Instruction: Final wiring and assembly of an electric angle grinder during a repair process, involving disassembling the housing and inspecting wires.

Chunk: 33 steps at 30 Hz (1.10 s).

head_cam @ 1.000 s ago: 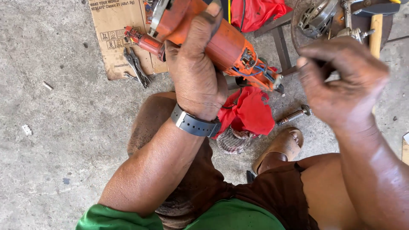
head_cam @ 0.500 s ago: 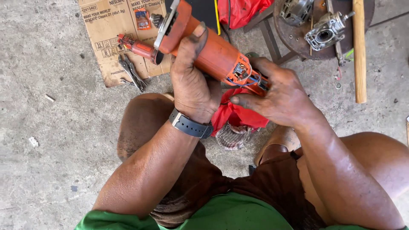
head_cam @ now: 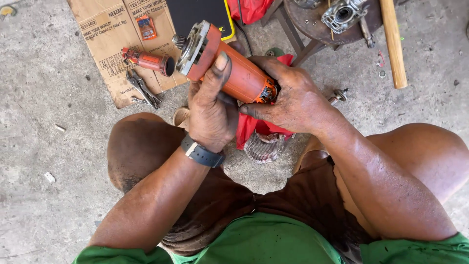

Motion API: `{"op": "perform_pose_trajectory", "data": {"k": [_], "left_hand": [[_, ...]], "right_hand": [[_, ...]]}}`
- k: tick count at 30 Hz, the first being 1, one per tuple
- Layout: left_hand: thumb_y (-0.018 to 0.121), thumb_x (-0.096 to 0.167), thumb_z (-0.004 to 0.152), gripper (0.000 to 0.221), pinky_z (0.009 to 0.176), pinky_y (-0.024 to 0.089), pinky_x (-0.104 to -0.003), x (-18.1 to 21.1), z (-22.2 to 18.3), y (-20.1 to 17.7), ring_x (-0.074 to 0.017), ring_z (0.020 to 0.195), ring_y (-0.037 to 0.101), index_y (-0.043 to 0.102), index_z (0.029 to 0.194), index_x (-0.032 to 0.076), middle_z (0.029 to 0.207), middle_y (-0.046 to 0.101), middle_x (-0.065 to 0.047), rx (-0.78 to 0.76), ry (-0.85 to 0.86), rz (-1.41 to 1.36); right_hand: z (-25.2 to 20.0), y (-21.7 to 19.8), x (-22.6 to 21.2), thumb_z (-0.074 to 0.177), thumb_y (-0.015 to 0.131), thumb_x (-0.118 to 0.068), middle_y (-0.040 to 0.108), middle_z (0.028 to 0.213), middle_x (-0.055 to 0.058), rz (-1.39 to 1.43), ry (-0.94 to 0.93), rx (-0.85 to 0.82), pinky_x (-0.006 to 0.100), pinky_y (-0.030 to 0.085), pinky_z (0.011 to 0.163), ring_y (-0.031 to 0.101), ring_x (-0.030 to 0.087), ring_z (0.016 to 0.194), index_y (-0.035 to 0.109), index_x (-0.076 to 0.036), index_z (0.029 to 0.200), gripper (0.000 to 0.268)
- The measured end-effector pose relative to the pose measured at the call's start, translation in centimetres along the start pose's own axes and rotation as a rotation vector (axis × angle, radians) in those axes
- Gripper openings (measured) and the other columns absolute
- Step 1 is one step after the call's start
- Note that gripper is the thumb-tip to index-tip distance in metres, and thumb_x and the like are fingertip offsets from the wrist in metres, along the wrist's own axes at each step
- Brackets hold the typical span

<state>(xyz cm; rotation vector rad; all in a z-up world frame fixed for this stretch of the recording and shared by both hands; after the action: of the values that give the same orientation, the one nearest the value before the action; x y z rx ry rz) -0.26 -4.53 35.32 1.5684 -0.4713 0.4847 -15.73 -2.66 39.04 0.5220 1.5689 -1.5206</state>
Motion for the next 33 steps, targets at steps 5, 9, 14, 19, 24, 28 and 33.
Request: {"op": "perform_pose_trajectory", "data": {"k": [5,9,14,19,24,28,33], "left_hand": [[0.086,0.031,0.094,0.076,0.117,0.050,-0.049,2.1,-1.2,-3.7,-0.0281,0.141,0.056,0.047,0.155,0.007,0.153,0.058,-0.011,-0.301,-0.201,0.128],[0.100,0.056,0.068,0.123,0.118,0.049,-0.052,6.5,0.2,-5.3,-0.0360,0.143,0.056,0.036,0.165,0.015,0.153,0.058,-0.018,-0.228,-0.382,0.065],[0.063,0.078,0.078,0.095,0.107,0.058,-0.052,8.0,1.7,-3.1,-0.0351,0.131,0.067,0.055,0.144,0.010,0.146,0.064,-0.018,-0.886,-0.627,1.021],[0.073,0.070,0.073,0.105,0.104,0.051,-0.063,1.5,-0.3,-1.4,-0.0516,0.122,0.066,0.055,0.144,-0.006,0.128,0.068,-0.034,-1.145,-1.092,1.250],[0.091,0.060,0.061,0.107,0.099,0.055,-0.054,-2.6,-3.8,-5.0,-0.0417,0.116,0.068,0.056,0.145,0.004,0.122,0.069,-0.022,-1.101,-1.226,1.230],[0.097,0.048,0.056,0.105,0.110,0.049,-0.051,-3.1,-5.5,-5.2,-0.0394,0.130,0.061,0.056,0.146,0.010,0.132,0.068,-0.018,-0.846,-1.240,1.184],[0.100,0.038,0.055,0.105,0.116,0.046,-0.049,-4.2,-5.0,-5.2,-0.0374,0.135,0.059,0.056,0.146,0.008,0.135,0.068,-0.018,-0.698,-1.181,1.037]], "right_hand": [[-1.1,-1.1,0.3,0.078,0.091,-0.026,0.070,0.108,0.009,0.057,0.069,-0.054,0.036,0.051,0.076,0.060,0.019,0.085,0.059,-0.007,0.137,0.070],[-2.9,-2.4,1.6,0.077,0.094,-0.025,0.073,0.118,0.018,-0.046,-0.069,-0.110,0.042,0.058,0.083,0.073,0.029,0.093,0.055,-0.001,0.141,0.079],[-4.3,-0.3,2.2,0.075,0.087,-0.032,0.075,0.116,0.008,-0.295,0.152,-0.601,0.046,0.061,0.083,0.076,0.032,0.087,0.051,-0.021,0.149,0.082],[-3.7,1.4,-1.3,0.085,0.083,-0.015,0.074,0.109,0.022,-0.264,0.183,-0.870,0.054,0.061,0.090,0.078,0.039,0.086,0.061,-0.004,0.138,0.059],[-4.3,3.2,-1.1,0.086,0.083,-0.013,0.074,0.113,0.021,-0.340,0.150,-1.017,0.057,0.054,0.101,0.075,0.038,0.101,0.058,-0.004,0.141,0.061],[-3.7,3.0,-1.3,0.087,0.081,-0.014,0.075,0.114,0.021,-0.331,0.114,-1.077,0.061,0.046,0.110,0.075,0.039,0.106,0.055,-0.001,0.142,0.062],[-3.0,2.9,-0.2,0.086,0.083,-0.016,0.074,0.116,0.021,-0.446,0.094,-1.075,0.063,0.038,0.117,0.070,0.039,0.117,0.053,-0.001,0.144,0.067]]}}
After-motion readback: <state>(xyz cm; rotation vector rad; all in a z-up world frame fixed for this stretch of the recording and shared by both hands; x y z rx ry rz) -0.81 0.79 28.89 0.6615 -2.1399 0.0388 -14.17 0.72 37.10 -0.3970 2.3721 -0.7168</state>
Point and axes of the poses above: each hand's wrist, its own z-axis towards the middle knuckle, its own y-axis out of the palm, x = y × z, the point moved 3 cm from there along z, towards the middle knuckle
